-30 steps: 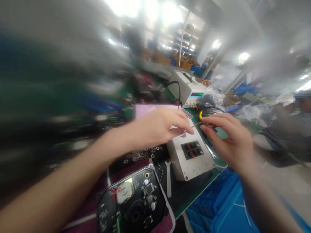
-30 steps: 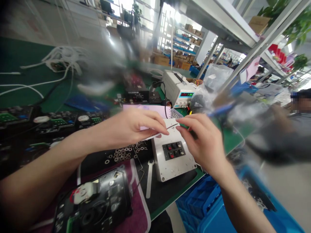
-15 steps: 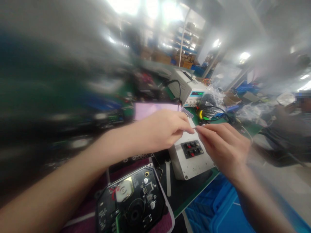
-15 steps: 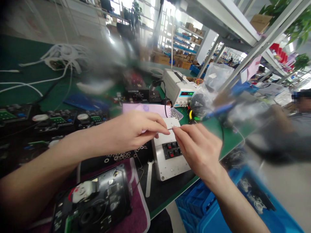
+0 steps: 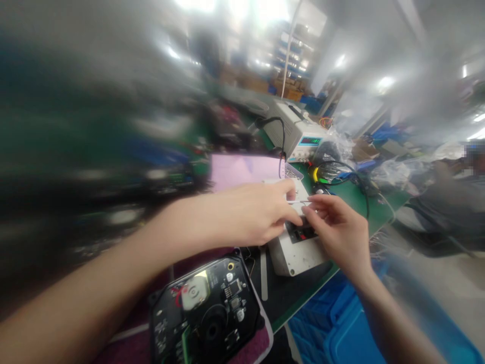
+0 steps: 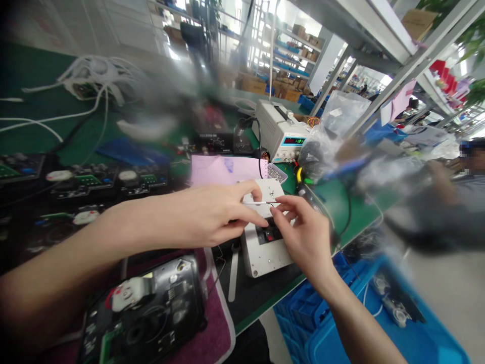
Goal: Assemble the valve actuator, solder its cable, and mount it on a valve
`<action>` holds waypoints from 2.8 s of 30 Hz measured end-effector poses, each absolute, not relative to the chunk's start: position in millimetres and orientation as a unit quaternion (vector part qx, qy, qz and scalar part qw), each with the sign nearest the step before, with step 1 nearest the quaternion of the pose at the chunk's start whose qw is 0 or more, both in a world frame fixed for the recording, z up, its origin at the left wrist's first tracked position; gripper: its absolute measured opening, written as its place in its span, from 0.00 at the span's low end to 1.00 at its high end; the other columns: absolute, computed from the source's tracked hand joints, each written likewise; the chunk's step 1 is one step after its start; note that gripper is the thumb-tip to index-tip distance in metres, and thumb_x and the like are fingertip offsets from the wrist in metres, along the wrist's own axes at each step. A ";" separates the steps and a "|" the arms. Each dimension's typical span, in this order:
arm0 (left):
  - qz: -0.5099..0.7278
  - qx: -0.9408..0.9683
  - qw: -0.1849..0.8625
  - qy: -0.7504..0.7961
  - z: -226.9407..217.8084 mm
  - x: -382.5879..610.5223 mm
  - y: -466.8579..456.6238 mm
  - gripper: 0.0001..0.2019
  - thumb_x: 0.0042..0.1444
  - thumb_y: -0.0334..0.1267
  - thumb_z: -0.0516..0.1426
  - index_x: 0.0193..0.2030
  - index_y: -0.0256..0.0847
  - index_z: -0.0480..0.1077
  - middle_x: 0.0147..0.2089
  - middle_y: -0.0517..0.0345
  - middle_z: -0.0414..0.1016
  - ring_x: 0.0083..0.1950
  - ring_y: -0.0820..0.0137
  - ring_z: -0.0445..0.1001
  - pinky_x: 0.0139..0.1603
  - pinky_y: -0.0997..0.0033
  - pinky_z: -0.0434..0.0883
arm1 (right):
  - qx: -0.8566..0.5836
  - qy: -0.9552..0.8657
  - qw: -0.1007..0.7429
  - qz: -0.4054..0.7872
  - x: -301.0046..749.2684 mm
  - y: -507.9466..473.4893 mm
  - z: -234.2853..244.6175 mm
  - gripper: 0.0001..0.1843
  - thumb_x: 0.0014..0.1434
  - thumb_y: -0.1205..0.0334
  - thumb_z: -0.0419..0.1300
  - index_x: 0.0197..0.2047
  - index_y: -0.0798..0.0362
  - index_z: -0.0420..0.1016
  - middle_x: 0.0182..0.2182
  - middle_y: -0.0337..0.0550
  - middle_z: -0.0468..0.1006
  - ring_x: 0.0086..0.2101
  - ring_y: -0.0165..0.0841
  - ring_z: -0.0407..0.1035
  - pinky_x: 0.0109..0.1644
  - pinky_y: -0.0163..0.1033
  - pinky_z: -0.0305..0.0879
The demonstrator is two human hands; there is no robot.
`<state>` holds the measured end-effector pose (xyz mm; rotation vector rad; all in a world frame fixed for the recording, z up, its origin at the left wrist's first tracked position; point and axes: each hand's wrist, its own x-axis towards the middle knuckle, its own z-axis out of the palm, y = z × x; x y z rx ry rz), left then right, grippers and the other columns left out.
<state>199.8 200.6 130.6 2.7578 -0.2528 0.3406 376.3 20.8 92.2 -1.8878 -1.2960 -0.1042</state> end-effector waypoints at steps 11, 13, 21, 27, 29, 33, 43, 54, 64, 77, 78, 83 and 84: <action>0.092 0.984 0.124 -0.085 118.1 202.2 199.7 0.19 0.70 0.33 0.58 0.63 0.53 0.78 0.48 0.55 0.75 0.31 0.71 0.69 0.34 0.66 0.64 | -0.745 -0.506 0.432 0.046 378.3 22.5 93.3 0.07 0.65 0.56 0.71 0.45 0.47 0.88 0.37 0.39 0.87 0.29 0.32 0.75 0.34 0.36 0.73; 0.104 0.984 0.116 -0.083 115.8 200.4 197.6 0.17 0.68 0.32 0.59 0.60 0.53 0.79 0.44 0.56 0.75 0.29 0.70 0.67 0.31 0.63 0.60 | -0.744 -0.514 0.426 0.037 375.7 22.2 94.4 0.05 0.65 0.57 0.71 0.43 0.47 0.88 0.38 0.39 0.86 0.29 0.31 0.74 0.32 0.35 0.72; 0.103 0.984 0.126 -0.072 113.1 201.8 192.8 0.12 0.67 0.29 0.59 0.52 0.49 0.80 0.39 0.57 0.76 0.29 0.68 0.65 0.29 0.62 0.54 | -0.733 -0.534 0.422 0.000 371.1 16.3 90.6 0.03 0.65 0.64 0.70 0.42 0.47 0.86 0.35 0.34 0.85 0.27 0.27 0.70 0.31 0.32 0.69; 0.097 0.985 0.124 -0.077 116.0 201.9 194.3 0.11 0.67 0.29 0.59 0.50 0.46 0.79 0.40 0.55 0.76 0.30 0.68 0.68 0.28 0.62 0.57 | -0.726 -0.556 0.404 -0.003 370.8 14.7 89.7 0.04 0.65 0.66 0.70 0.43 0.48 0.85 0.33 0.33 0.83 0.26 0.26 0.69 0.31 0.32 0.68; 0.090 0.985 0.121 -0.086 116.8 201.2 196.5 0.11 0.67 0.29 0.59 0.51 0.45 0.79 0.41 0.54 0.77 0.32 0.68 0.69 0.29 0.62 0.58 | -0.729 -0.557 0.398 -0.002 373.3 12.8 90.9 0.06 0.65 0.65 0.71 0.45 0.47 0.86 0.34 0.33 0.84 0.27 0.27 0.70 0.31 0.33 0.69; 0.097 0.983 0.134 -0.079 117.5 201.3 202.4 0.14 0.70 0.30 0.57 0.56 0.48 0.78 0.46 0.56 0.78 0.33 0.69 0.73 0.33 0.63 0.62 | -0.726 -0.582 0.366 -0.031 382.2 6.3 94.3 0.07 0.67 0.63 0.71 0.49 0.45 0.86 0.39 0.35 0.86 0.32 0.30 0.77 0.35 0.35 0.72; 0.114 0.978 0.161 -0.068 111.1 206.7 201.8 0.24 0.68 0.25 0.53 0.64 0.54 0.74 0.45 0.60 0.76 0.34 0.70 0.74 0.34 0.64 0.62 | -0.695 -0.637 0.214 -0.255 385.3 -8.9 97.4 0.13 0.70 0.67 0.68 0.56 0.44 0.84 0.47 0.40 0.82 0.38 0.31 0.76 0.38 0.40 0.69; 0.083 0.988 0.121 -0.052 114.3 206.7 196.0 0.29 0.66 0.25 0.55 0.69 0.58 0.69 0.46 0.59 0.76 0.33 0.69 0.73 0.29 0.65 0.56 | -0.708 -0.626 0.256 -0.203 370.0 -5.8 100.7 0.07 0.72 0.66 0.66 0.52 0.49 0.81 0.45 0.41 0.83 0.39 0.31 0.78 0.43 0.38 0.70; 0.093 0.988 0.092 -0.077 103.2 209.2 197.4 0.29 0.66 0.25 0.54 0.70 0.55 0.68 0.47 0.57 0.76 0.28 0.70 0.70 0.29 0.64 0.58 | -0.776 -0.546 0.313 -0.036 382.7 5.8 100.0 0.01 0.68 0.59 0.69 0.43 0.44 0.84 0.32 0.29 0.82 0.29 0.25 0.73 0.34 0.32 0.66; 0.085 0.990 0.094 -0.067 98.2 212.0 198.2 0.30 0.67 0.26 0.54 0.71 0.61 0.67 0.51 0.57 0.76 0.27 0.70 0.66 0.29 0.63 0.52 | -0.772 -0.542 0.328 -0.045 386.2 4.9 93.9 0.03 0.67 0.62 0.69 0.44 0.45 0.85 0.26 0.27 0.80 0.23 0.22 0.69 0.28 0.29 0.62; 0.084 0.990 0.095 -0.069 98.4 212.0 198.1 0.30 0.67 0.26 0.54 0.71 0.61 0.67 0.51 0.57 0.76 0.28 0.70 0.67 0.29 0.63 0.52 | -0.771 -0.544 0.329 -0.043 385.8 4.6 94.2 0.04 0.67 0.63 0.69 0.44 0.45 0.85 0.26 0.27 0.79 0.22 0.22 0.68 0.28 0.29 0.62; 0.080 0.990 0.095 -0.070 99.5 212.6 198.7 0.29 0.68 0.27 0.53 0.70 0.61 0.67 0.50 0.57 0.75 0.28 0.69 0.67 0.30 0.64 0.54 | -0.768 -0.547 0.331 -0.037 383.9 5.1 94.6 0.04 0.67 0.64 0.69 0.44 0.46 0.85 0.24 0.27 0.77 0.22 0.22 0.66 0.27 0.30 0.60; 0.079 0.990 0.095 -0.071 99.3 212.9 199.0 0.29 0.68 0.27 0.53 0.70 0.60 0.67 0.50 0.56 0.75 0.29 0.69 0.68 0.30 0.64 0.55 | -0.766 -0.551 0.330 -0.036 384.0 5.2 94.7 0.04 0.67 0.65 0.69 0.44 0.46 0.85 0.23 0.27 0.76 0.21 0.22 0.65 0.27 0.30 0.59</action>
